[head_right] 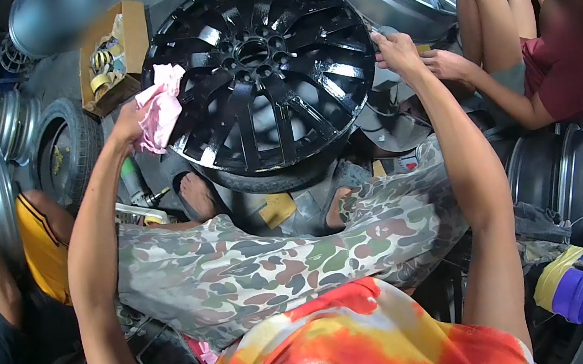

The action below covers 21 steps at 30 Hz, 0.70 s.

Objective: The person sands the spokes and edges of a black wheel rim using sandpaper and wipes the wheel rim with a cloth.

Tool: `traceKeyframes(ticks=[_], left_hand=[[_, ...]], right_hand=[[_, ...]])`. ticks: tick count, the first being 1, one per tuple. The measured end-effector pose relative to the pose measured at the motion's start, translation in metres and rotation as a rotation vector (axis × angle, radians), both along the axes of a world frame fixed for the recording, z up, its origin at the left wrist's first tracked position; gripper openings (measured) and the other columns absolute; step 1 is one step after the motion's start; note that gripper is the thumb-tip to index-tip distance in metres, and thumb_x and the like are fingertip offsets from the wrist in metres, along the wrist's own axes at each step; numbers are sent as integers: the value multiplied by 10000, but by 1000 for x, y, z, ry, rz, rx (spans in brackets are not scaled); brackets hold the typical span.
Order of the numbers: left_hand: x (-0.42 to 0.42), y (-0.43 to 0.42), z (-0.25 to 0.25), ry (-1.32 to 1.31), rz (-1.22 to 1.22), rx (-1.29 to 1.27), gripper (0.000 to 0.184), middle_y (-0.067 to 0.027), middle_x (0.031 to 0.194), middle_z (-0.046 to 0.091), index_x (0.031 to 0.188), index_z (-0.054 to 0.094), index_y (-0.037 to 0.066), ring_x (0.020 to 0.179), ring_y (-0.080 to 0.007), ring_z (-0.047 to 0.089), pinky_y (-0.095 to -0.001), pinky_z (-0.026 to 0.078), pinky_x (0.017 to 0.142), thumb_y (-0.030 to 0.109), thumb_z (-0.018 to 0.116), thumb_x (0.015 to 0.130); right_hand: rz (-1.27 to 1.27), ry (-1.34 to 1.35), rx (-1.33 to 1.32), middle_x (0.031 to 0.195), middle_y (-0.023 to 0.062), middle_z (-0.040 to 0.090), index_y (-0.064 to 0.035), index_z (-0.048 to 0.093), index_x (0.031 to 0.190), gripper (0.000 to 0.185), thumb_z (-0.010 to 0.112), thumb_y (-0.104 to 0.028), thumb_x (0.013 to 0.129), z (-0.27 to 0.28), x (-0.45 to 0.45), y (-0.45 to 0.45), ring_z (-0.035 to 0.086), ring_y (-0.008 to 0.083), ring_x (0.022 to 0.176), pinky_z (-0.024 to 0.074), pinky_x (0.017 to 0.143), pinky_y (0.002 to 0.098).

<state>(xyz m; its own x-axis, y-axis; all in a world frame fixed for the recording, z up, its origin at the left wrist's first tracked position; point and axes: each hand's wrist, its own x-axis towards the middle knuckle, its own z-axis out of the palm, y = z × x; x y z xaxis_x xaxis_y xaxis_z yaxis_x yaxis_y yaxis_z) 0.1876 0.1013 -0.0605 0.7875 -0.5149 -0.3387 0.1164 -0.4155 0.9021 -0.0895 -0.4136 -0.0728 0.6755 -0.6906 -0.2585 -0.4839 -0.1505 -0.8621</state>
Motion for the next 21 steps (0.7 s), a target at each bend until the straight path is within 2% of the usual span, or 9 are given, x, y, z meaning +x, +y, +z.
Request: traceKeyframes(ticks=[1, 5, 7, 8, 11, 15, 18, 20, 21], left_hand=[[-16, -7, 17, 26, 74, 26, 311, -66, 1022, 747, 1213, 719, -39, 826, -96, 679, -284, 567, 702, 189, 740, 1002], [-13, -6, 3, -67, 108, 10, 250, -72, 1007, 752, 1172, 732, -65, 838, -115, 685, -300, 564, 707, 113, 718, 997], [-2, -2, -3, -167, 62, 93, 284, -111, 1000, 776, 1154, 752, -48, 838, -147, 702, -337, 571, 744, 153, 750, 953], [8, -1, -7, -167, 64, 89, 284, -111, 1000, 776, 1154, 752, -48, 838, -147, 702, -337, 571, 744, 153, 750, 953], [46, 4, -9, -511, -97, 362, 484, -249, 1088, 762, 1174, 756, 30, 960, -360, 759, -446, 565, 859, 388, 793, 851], [82, -10, 13, -629, -42, 476, 556, -255, 1109, 757, 1179, 771, 70, 1061, -390, 739, -469, 560, 893, 470, 818, 796], [109, -10, 7, -674, -116, 400, 560, -256, 1124, 755, 1164, 773, 57, 1069, -401, 733, -487, 552, 917, 482, 812, 802], [112, -11, 13, -695, -154, 403, 546, -262, 1138, 750, 1164, 769, 45, 1071, -412, 730, -497, 551, 926, 471, 795, 823], [110, -15, 20, -742, -221, 577, 527, -273, 1155, 741, 1170, 760, 36, 1081, -429, 720, -505, 549, 938, 454, 770, 849]], right_hand=[[-4, -12, 3, 817, 77, 713, 60, 722, 1110, 464, 659, -394, 1040, 0, 2, -2, 679, 144, 695, 506, 547, 259], [68, 120, -44, 825, 105, 711, 49, 729, 1082, 451, 711, -394, 1004, 13, 12, 5, 674, 158, 675, 506, 544, 295], [29, 242, -496, 804, 140, 714, 53, 716, 1019, 469, 742, -413, 970, 20, 12, 17, 675, 201, 630, 516, 551, 349], [51, 126, -566, 779, 170, 710, 75, 696, 962, 498, 759, -419, 945, 4, 10, 9, 674, 241, 601, 530, 579, 400], [8, 187, -320, 764, 170, 705, 90, 699, 952, 510, 744, -419, 955, 21, -2, 35, 675, 236, 600, 535, 591, 394], [-125, 72, -87, 738, 107, 687, 101, 695, 992, 421, 779, -310, 962, 31, -38, 94, 650, 149, 605, 519, 550, 306], [-103, -121, 69, 742, 107, 713, 153, 682, 1153, 483, 742, -298, 991, 44, -59, 128, 669, 142, 630, 540, 584, 281], [-58, -35, -71, 747, 126, 728, 147, 690, 1159, 476, 731, -298, 994, 48, -63, 116, 686, 150, 646, 543, 594, 289], [-12, 46, -221, 752, 145, 742, 141, 698, 1164, 470, 721, -297, 998, 53, -64, 111, 702, 158, 662, 546, 603, 297]])
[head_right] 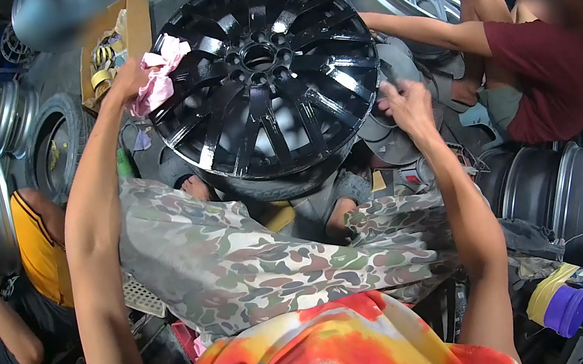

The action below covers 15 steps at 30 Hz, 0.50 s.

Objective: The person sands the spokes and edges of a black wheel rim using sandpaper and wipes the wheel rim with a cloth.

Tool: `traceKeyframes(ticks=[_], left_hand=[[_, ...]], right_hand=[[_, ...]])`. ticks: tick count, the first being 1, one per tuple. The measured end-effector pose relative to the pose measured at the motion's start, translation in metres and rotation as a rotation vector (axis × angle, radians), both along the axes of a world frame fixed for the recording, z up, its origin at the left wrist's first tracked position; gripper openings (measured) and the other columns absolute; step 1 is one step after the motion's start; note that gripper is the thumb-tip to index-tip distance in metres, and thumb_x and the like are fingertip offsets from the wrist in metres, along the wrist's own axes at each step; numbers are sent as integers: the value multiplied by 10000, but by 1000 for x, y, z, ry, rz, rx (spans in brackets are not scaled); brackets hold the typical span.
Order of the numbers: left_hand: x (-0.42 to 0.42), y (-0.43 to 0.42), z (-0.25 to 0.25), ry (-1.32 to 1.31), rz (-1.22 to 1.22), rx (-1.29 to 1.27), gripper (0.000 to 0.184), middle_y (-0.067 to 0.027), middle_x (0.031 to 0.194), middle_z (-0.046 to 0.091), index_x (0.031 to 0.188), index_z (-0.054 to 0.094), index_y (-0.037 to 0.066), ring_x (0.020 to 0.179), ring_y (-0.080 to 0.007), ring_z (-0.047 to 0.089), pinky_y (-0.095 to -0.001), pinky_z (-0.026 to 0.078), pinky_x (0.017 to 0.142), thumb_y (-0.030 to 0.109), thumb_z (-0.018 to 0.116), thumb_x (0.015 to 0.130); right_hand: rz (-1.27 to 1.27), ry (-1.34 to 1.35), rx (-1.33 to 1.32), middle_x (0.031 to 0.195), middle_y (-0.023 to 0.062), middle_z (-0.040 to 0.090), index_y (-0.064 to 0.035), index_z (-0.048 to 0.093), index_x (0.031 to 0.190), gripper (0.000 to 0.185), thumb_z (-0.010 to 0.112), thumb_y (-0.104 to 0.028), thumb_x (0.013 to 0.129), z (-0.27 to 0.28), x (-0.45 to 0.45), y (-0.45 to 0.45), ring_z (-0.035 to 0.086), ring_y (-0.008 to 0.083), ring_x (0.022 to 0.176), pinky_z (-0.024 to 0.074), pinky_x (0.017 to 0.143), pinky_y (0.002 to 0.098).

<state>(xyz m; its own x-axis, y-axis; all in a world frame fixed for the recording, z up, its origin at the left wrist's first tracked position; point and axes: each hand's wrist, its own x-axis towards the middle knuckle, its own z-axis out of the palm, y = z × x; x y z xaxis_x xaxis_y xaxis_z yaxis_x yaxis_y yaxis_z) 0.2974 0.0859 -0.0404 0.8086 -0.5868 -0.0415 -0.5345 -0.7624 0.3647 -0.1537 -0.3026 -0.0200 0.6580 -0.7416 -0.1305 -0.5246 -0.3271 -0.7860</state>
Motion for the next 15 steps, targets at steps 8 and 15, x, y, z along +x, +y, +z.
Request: traceKeyframes(ticks=[8, 15], left_hand=[[-82, -51, 98, -313, 84, -584, 413, -251, 1119, 730, 1240, 683, 81, 1026, -448, 702, -508, 559, 888, 346, 688, 923], [-108, -76, 29, -616, -207, -10, 672, -119, 1429, 571, 1469, 564, 255, 1347, -346, 508, -563, 406, 1112, 448, 787, 865]], right_hand=[[948, -405, -610, 1066, 88, 700, -44, 760, 1149, 389, 765, -1, 763, 43, 10, 137, 632, 276, 963, 542, 817, 396], [991, -253, -656, 1113, 59, 661, -54, 719, 1200, 479, 777, -23, 725, 23, -2, 182, 589, 277, 1021, 472, 878, 411]])
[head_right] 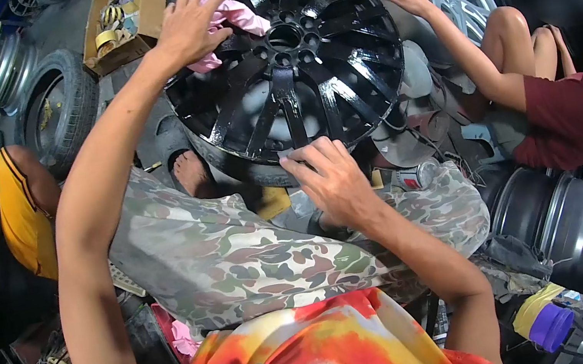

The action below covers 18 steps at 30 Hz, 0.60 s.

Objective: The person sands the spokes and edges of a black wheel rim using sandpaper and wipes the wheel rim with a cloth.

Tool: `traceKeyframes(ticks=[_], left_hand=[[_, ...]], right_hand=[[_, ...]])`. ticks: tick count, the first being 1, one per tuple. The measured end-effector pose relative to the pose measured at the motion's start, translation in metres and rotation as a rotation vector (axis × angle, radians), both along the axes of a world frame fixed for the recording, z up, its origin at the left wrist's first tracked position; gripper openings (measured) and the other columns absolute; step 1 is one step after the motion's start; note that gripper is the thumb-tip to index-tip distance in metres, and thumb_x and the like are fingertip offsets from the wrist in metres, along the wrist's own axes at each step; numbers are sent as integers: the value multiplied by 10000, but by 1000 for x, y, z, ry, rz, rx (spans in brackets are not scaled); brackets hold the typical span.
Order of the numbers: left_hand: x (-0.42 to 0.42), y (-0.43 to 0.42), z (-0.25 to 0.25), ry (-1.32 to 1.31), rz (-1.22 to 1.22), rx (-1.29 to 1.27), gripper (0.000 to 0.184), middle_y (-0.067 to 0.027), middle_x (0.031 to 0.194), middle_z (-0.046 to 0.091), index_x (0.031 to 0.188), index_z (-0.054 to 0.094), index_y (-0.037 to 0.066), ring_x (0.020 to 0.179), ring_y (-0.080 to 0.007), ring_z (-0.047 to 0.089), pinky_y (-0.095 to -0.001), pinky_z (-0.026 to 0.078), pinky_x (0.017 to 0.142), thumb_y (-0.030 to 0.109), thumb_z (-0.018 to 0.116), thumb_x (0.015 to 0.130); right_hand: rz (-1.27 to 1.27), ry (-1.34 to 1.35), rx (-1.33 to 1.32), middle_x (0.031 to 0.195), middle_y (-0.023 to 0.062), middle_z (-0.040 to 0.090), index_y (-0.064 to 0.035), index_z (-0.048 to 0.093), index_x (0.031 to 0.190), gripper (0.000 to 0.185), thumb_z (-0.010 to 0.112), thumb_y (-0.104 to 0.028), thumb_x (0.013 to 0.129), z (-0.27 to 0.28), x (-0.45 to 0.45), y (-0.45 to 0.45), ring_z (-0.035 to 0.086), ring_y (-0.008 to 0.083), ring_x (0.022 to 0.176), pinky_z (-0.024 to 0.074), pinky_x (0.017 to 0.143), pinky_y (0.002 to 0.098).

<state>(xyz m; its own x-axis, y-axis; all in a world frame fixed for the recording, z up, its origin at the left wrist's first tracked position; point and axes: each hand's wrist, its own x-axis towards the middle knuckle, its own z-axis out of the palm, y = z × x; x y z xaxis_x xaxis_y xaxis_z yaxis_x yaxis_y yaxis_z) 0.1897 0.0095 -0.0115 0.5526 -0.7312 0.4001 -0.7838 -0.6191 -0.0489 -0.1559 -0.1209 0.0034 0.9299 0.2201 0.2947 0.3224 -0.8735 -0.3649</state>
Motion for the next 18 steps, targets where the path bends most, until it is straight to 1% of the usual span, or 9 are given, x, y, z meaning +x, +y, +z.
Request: traceKeyframes(ticks=[1, 3, 4, 5, 7, 8, 13, 16, 18], left_hand=[[3, 1, 0, 7, -8, -4, 672, -119, 1429, 571, 1469, 564, 255, 1347, -346, 508, -563, 406, 1112, 448, 787, 865], [6, 6, 7, -33, -15, -59, 717, -127, 1460, 554, 1507, 526, 277, 1378, -353, 480, -573, 378, 1131, 473, 785, 868], [3, 6, 10, -96, -52, -158, 590, -164, 1415, 591, 1390, 642, 202, 1306, -343, 559, -526, 445, 1066, 473, 772, 883], [1, 7, 13, -99, -46, -153, 590, -164, 1415, 591, 1390, 642, 202, 1306, -343, 559, -526, 445, 1066, 473, 772, 883], [-13, 11, 23, -60, -120, -210, 641, -183, 1273, 638, 1340, 676, 135, 1221, -365, 569, -478, 441, 1028, 535, 769, 848], [-16, 12, 29, 62, -113, -219, 720, -166, 1316, 614, 1337, 672, 136, 1290, -375, 516, -518, 388, 1074, 626, 773, 819], [-10, 22, 39, 117, -83, -265, 726, -180, 1294, 620, 1330, 669, 124, 1284, -394, 522, -526, 381, 1089, 638, 767, 826], [-12, 26, 39, 162, -50, -225, 711, -180, 1293, 616, 1325, 665, 114, 1290, -385, 520, -526, 374, 1104, 610, 775, 827], [-10, 27, 40, 102, -77, -244, 686, -182, 1288, 611, 1318, 661, 109, 1299, -383, 514, -533, 362, 1116, 572, 783, 828]], right_hand=[[-8, 7, -4, 1113, 59, 661, -54, 719, 1200, 479, 777, -23, 725, -4, 3, 6, 589, 277, 1021, 472, 878, 411], [-111, 8, 153, 1077, 91, 619, -14, 699, 1158, 393, 755, -7, 769, -12, 17, 22, 564, 290, 1036, 452, 889, 412], [-125, -20, 165, 1045, 98, 602, -19, 701, 1090, 300, 740, -9, 793, -16, 25, 31, 549, 305, 1017, 447, 891, 414], [-118, -22, 170, 1045, 98, 602, -19, 701, 1090, 300, 740, -9, 793, -13, 25, 32, 549, 305, 1017, 447, 891, 414], [-181, 32, 57, 1025, 98, 588, -17, 697, 1069, 264, 728, -11, 807, 0, 18, 28, 541, 307, 1011, 445, 888, 415], [-207, 87, 22, 1016, 107, 578, -10, 693, 1054, 233, 719, -23, 823, 5, 11, 23, 538, 309, 1017, 445, 890, 419], [-172, 95, 65, 1051, 116, 570, 0, 703, 1054, 218, 708, -35, 839, 5, 25, 29, 538, 312, 1012, 447, 897, 425], [-139, 102, 68, 1033, 105, 583, 0, 738, 1056, 249, 727, -17, 807, 5, 29, 29, 540, 307, 1004, 450, 893, 426], [-157, 119, 15, 1015, 96, 589, -5, 743, 1036, 228, 728, -27, 810, 13, 19, 20, 539, 303, 1001, 451, 894, 425]])
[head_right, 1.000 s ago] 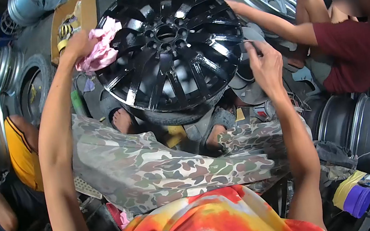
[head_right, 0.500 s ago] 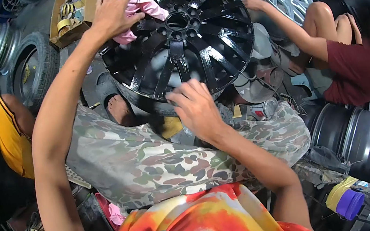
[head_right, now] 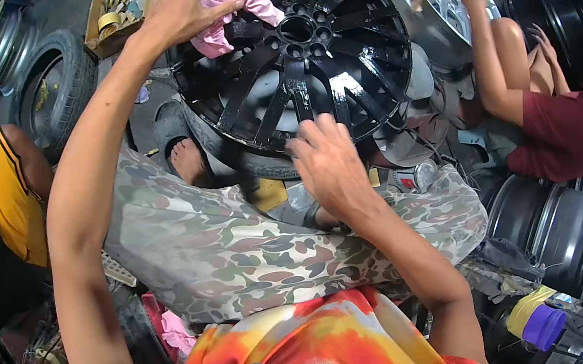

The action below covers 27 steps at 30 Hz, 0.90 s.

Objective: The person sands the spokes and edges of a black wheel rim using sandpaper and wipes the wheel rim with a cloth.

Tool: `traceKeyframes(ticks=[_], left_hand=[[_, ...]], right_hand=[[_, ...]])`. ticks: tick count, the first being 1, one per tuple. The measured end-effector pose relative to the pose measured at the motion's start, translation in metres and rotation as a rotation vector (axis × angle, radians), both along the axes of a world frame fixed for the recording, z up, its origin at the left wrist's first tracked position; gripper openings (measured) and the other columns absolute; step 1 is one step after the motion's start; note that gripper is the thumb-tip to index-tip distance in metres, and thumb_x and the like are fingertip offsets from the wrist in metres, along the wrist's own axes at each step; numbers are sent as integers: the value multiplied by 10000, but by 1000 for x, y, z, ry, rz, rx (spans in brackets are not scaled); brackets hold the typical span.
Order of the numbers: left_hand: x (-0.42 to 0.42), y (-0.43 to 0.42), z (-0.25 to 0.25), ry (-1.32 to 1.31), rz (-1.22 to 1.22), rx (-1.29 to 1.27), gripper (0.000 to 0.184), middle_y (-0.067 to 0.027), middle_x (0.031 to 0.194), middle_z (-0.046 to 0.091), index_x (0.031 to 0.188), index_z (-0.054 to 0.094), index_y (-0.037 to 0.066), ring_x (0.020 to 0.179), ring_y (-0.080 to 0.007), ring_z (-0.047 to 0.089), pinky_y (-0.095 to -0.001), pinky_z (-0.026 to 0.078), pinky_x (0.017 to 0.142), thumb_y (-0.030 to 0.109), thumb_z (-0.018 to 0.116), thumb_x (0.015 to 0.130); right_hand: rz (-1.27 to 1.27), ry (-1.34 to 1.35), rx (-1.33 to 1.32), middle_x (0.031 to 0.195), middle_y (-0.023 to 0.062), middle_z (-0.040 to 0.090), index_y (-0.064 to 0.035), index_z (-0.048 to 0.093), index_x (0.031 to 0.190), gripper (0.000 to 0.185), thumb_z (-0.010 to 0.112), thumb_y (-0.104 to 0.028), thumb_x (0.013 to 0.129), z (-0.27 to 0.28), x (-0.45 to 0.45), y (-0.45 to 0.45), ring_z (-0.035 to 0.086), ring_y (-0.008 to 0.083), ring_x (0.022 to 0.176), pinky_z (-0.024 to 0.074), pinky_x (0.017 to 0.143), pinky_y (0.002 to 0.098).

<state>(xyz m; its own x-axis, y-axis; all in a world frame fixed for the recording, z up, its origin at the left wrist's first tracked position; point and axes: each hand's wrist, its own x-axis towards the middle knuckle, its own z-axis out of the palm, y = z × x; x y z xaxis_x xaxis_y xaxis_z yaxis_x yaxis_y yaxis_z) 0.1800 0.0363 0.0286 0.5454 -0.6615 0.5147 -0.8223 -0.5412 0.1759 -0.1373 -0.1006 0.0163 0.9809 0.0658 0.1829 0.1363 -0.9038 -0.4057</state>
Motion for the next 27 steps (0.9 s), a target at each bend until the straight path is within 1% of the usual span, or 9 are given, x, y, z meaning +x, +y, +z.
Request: traceKeyframes(ticks=[3, 5, 10, 15, 17, 18, 21, 25, 27], left_hand=[[1, 1, 1, 14, 36, -13, 666, -188, 1284, 605, 1316, 662, 109, 1300, -392, 508, -542, 350, 1125, 539, 790, 824], [-3, 0, 4, 28, 27, -27, 643, -187, 1266, 612, 1294, 671, 108, 1290, -393, 511, -555, 349, 1122, 527, 791, 822], [-4, -3, 2, 20, 35, -28, 584, -184, 1236, 628, 1254, 687, 108, 1267, -381, 530, -545, 380, 1096, 501, 782, 834], [-6, -9, 3, 119, 26, -25, 548, -186, 1249, 632, 1235, 700, 104, 1262, -379, 538, -520, 396, 1077, 491, 768, 853], [-12, -10, 6, 54, 35, -15, 542, -180, 1249, 634, 1233, 703, 105, 1262, -377, 539, -515, 403, 1069, 492, 765, 858], [-13, -10, 8, 67, 20, -31, 534, -175, 1238, 635, 1222, 709, 114, 1263, -377, 538, -518, 399, 1066, 498, 767, 855], [-8, -8, 2, 85, 36, -48, 536, -172, 1225, 634, 1217, 712, 125, 1259, -383, 534, -529, 394, 1066, 512, 768, 850], [-2, -6, 0, 102, 54, 11, 472, -175, 1219, 631, 1219, 713, 133, 1248, -384, 537, -512, 412, 1056, 421, 756, 847], [-2, -7, -3, 111, 53, -3, 463, -176, 1216, 630, 1222, 711, 128, 1251, -383, 537, -507, 414, 1058, 394, 744, 844]], right_hand=[[-25, -23, -64, 990, 69, 621, -17, 755, 1016, 210, 732, -41, 809, -4, 1, 6, 543, 286, 1005, 448, 873, 415], [-78, -112, 56, 1001, 51, 681, -25, 757, 1004, 170, 735, -61, 839, -16, 10, 15, 557, 289, 1011, 451, 882, 411], [-157, -120, -144, 1091, 4, 724, -78, 788, 1103, 215, 714, -164, 921, -6, -21, 19, 558, 250, 1040, 426, 887, 403], [-203, -173, -49, 1024, 41, 707, -33, 781, 1018, 212, 671, -209, 976, -23, 9, 27, 543, 278, 1042, 401, 876, 419], [-203, 2, -186, 986, 52, 702, -24, 787, 969, 230, 661, -216, 979, -19, 18, 28, 534, 285, 1031, 400, 868, 430], [-191, -51, -145, 965, 60, 698, -21, 790, 942, 241, 659, -220, 977, -18, 16, 26, 527, 288, 1025, 394, 860, 436], [-178, -46, -108, 955, 62, 695, -24, 784, 929, 232, 658, -212, 978, 6, 7, 24, 528, 288, 1022, 391, 857, 437], [-201, -48, -58, 953, 61, 698, -21, 787, 945, 216, 667, -198, 973, -12, 18, 25, 531, 280, 1013, 392, 857, 440], [-183, -28, -93, 995, 39, 693, -32, 790, 1014, 209, 675, -201, 968, -11, 9, 25, 532, 268, 1020, 394, 854, 430]])
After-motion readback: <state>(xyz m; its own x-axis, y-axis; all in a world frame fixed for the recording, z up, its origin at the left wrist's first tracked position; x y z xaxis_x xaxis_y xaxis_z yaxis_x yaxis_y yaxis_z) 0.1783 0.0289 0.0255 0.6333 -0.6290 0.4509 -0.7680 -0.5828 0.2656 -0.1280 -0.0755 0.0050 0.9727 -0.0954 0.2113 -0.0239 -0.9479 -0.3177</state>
